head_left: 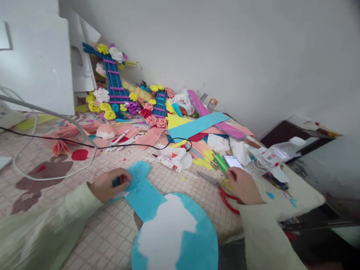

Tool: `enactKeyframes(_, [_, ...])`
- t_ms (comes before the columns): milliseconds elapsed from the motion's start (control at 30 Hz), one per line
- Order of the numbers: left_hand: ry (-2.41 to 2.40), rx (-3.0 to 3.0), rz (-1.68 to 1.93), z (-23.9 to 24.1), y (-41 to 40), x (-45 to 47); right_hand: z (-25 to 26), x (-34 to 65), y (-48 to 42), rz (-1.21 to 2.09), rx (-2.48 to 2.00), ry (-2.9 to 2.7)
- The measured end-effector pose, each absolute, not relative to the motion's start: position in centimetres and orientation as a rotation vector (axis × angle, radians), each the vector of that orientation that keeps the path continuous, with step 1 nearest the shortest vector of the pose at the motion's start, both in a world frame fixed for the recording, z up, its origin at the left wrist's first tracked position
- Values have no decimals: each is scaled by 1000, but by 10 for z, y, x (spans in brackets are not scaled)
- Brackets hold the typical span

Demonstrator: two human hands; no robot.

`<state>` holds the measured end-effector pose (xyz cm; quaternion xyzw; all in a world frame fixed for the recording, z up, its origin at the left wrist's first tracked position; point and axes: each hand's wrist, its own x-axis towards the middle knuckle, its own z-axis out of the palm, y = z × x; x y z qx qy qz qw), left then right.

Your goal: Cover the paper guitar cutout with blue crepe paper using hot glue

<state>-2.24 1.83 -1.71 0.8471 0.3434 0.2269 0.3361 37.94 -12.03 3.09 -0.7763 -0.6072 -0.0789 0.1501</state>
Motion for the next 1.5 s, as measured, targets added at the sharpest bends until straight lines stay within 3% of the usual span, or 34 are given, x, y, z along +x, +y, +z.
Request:
enactKeyframes(367, [1031,2103,626,-13,10,-16,24,282,-120,423,-1744,-2116])
enactKeyframes(1500, [1151,2126,520,-6,7,-9,8,270,-103,312,-1717,-2124])
